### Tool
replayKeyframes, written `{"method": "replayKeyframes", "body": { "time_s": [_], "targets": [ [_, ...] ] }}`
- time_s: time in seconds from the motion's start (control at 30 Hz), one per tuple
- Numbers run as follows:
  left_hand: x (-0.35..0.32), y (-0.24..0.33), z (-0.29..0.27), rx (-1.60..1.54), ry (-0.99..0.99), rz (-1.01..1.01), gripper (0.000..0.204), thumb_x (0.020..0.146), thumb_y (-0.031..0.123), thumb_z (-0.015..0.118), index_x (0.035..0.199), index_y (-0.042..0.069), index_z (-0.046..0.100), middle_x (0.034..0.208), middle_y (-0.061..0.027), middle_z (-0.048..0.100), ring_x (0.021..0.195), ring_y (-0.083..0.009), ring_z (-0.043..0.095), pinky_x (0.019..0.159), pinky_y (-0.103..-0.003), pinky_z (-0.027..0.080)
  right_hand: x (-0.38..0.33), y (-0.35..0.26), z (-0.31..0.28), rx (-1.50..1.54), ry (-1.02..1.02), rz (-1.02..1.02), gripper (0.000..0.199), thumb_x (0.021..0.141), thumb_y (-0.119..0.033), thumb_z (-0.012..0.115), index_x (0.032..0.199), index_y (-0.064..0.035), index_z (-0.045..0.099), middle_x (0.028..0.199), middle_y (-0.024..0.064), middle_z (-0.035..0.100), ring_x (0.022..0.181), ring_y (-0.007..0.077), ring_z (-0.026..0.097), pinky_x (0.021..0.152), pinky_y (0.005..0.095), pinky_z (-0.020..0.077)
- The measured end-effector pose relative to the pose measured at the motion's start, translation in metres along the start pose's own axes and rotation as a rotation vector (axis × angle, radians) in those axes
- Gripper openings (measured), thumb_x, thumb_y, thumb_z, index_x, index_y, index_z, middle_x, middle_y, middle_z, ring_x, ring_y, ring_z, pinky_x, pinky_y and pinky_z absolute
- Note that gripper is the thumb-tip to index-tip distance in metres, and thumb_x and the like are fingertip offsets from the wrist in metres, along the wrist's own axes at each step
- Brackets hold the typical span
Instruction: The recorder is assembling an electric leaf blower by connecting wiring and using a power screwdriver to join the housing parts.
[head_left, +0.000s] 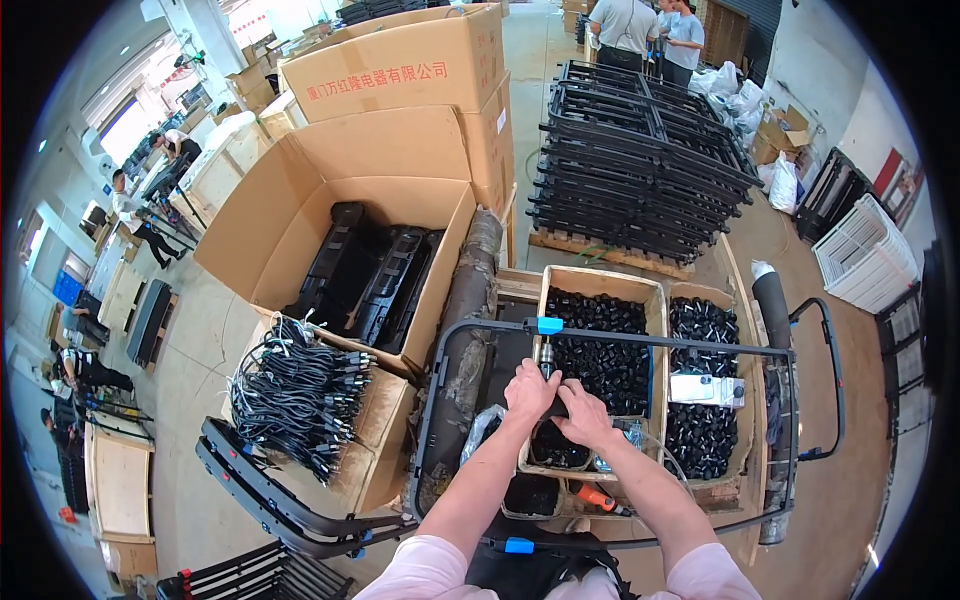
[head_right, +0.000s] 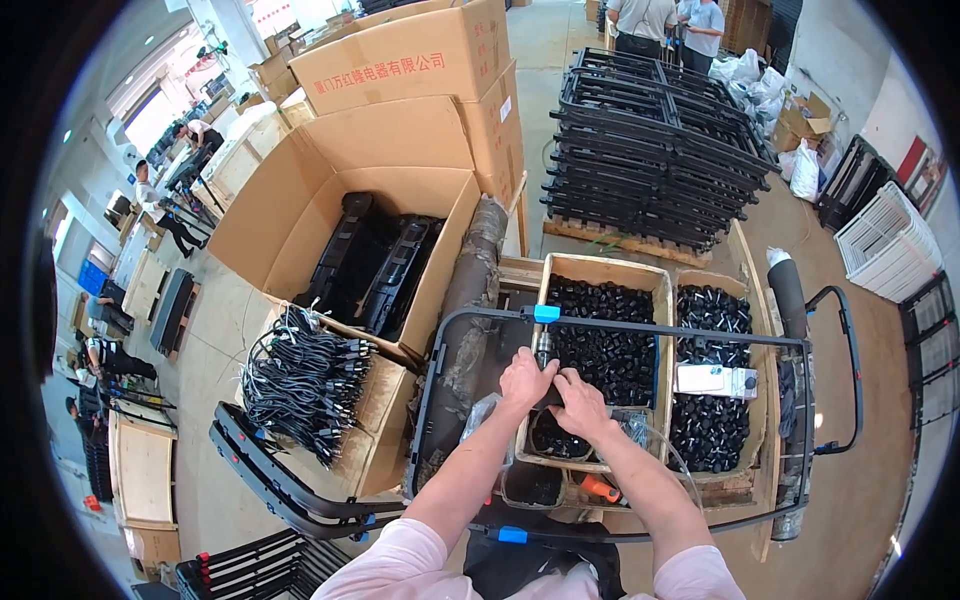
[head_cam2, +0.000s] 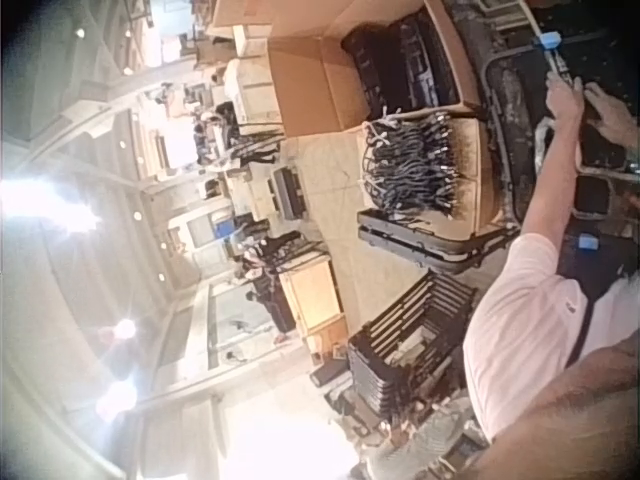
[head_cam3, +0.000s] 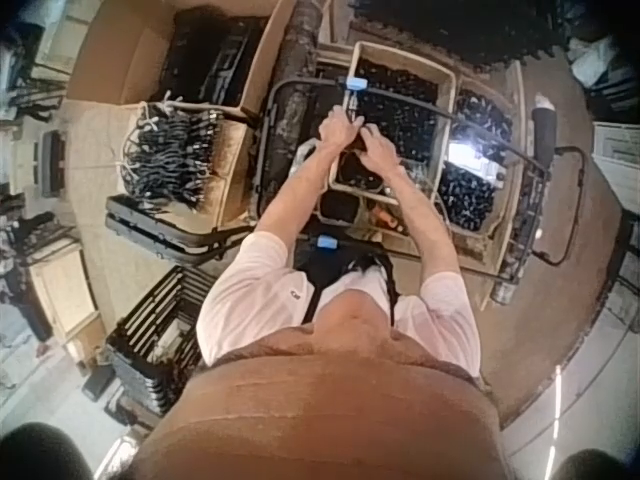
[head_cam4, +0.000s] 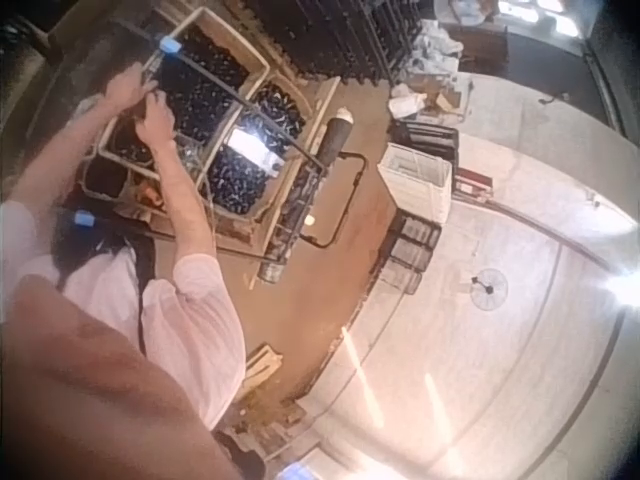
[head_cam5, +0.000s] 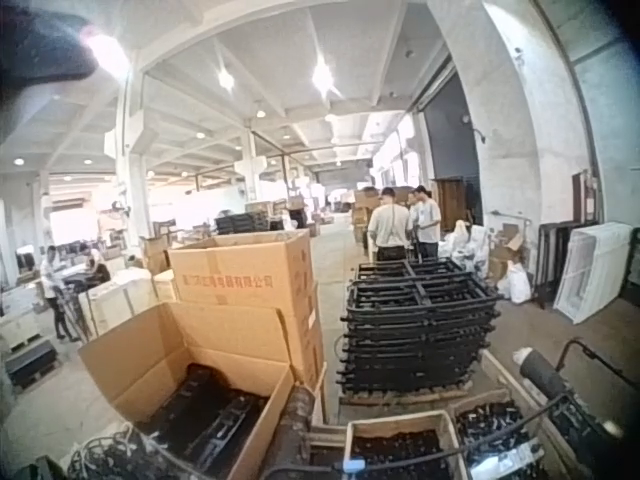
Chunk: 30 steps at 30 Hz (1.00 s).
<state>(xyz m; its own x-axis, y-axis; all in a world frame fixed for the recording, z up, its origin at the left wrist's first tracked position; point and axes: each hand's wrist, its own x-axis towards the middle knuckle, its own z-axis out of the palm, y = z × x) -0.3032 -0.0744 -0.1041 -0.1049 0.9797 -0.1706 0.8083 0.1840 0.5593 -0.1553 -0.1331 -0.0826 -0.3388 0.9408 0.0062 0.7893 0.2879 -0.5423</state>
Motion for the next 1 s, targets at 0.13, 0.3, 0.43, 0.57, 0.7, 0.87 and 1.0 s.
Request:
{"method": "replayKeyframes", "body": {
  "time_s": [0.13, 0.3, 0.43, 0.57, 0.7, 0.87, 1.0],
  "targets": [
    [-0.002, -0.001, -0.002, 0.0, -0.041, 0.003, 0.064, 0.09, 0.054, 0.076, 0.115, -0.001, 0.056, 0.114, -0.0267, 0.071, 0.101, -0.0436, 0.074, 0.087, -0.052, 0.06, -0.006, -0.003, -0.001, 0.016, -0.004, 0.027, 0.057, 0.079, -0.019, 0.085, 0.127, -0.0061, 0.059, 0.13, 0.0148, 0.059, 0.108, 0.0412, 0.068, 0.09, 0.05, 0.0579],
    [-0.005, 0.002, -0.006, 0.01, -0.052, 0.008, 0.064, 0.09, 0.054, 0.077, 0.115, -0.002, 0.056, 0.114, -0.0264, 0.071, 0.101, -0.0435, 0.074, 0.087, -0.051, 0.061, -0.01, -0.004, -0.002, 0.018, -0.009, 0.034, 0.056, 0.079, -0.02, 0.085, 0.127, -0.0067, 0.059, 0.129, 0.0141, 0.059, 0.108, 0.0412, 0.068, 0.09, 0.0503, 0.0576],
    [-0.01, 0.003, -0.007, 0.013, -0.059, 0.007, 0.064, 0.09, 0.053, 0.077, 0.115, -0.002, 0.056, 0.113, -0.0264, 0.071, 0.101, -0.0437, 0.074, 0.087, -0.052, 0.061, -0.014, -0.006, -0.001, 0.023, -0.016, 0.045, 0.056, 0.08, -0.021, 0.084, 0.128, -0.0076, 0.058, 0.128, 0.014, 0.059, 0.107, 0.0411, 0.068, 0.09, 0.0505, 0.0573],
    [-0.013, -0.003, -0.008, 0.021, -0.067, 0.002, 0.064, 0.09, 0.053, 0.077, 0.115, -0.002, 0.056, 0.113, -0.0263, 0.071, 0.101, -0.0437, 0.074, 0.087, -0.052, 0.061, -0.016, -0.008, 0.003, 0.037, -0.024, 0.037, 0.056, 0.081, -0.021, 0.083, 0.129, -0.0084, 0.058, 0.127, 0.0139, 0.059, 0.107, 0.041, 0.068, 0.089, 0.0506, 0.057],
    [-0.016, -0.003, -0.006, 0.015, -0.064, 0.01, 0.063, 0.09, 0.053, 0.077, 0.115, -0.002, 0.056, 0.113, -0.0264, 0.071, 0.101, -0.0442, 0.074, 0.086, -0.052, 0.061, -0.021, -0.008, 0.004, 0.028, -0.014, 0.043, 0.056, 0.081, -0.021, 0.083, 0.129, -0.0085, 0.057, 0.126, 0.0139, 0.059, 0.106, 0.0412, 0.067, 0.088, 0.0506, 0.0568],
    [-0.02, -0.006, -0.004, 0.015, -0.054, 0.024, 0.063, 0.091, 0.052, 0.076, 0.115, -0.002, 0.056, 0.112, -0.0261, 0.071, 0.099, -0.0444, 0.074, 0.085, -0.053, 0.061, -0.024, -0.007, 0.006, 0.043, -0.011, 0.024, 0.056, 0.081, -0.021, 0.083, 0.128, -0.0085, 0.056, 0.125, 0.0141, 0.058, 0.107, 0.0418, 0.067, 0.088, 0.051, 0.0566],
    [-0.029, -0.006, -0.004, -0.002, -0.013, 0.035, 0.065, 0.09, 0.054, 0.076, 0.113, -0.004, 0.057, 0.111, -0.0291, 0.071, 0.101, -0.0463, 0.073, 0.088, -0.053, 0.06, -0.03, -0.008, 0.007, 0.048, 0.007, 0.012, 0.056, 0.081, -0.021, 0.083, 0.128, -0.0086, 0.056, 0.125, 0.0141, 0.058, 0.107, 0.0417, 0.067, 0.089, 0.051, 0.0568]
  ]
}}
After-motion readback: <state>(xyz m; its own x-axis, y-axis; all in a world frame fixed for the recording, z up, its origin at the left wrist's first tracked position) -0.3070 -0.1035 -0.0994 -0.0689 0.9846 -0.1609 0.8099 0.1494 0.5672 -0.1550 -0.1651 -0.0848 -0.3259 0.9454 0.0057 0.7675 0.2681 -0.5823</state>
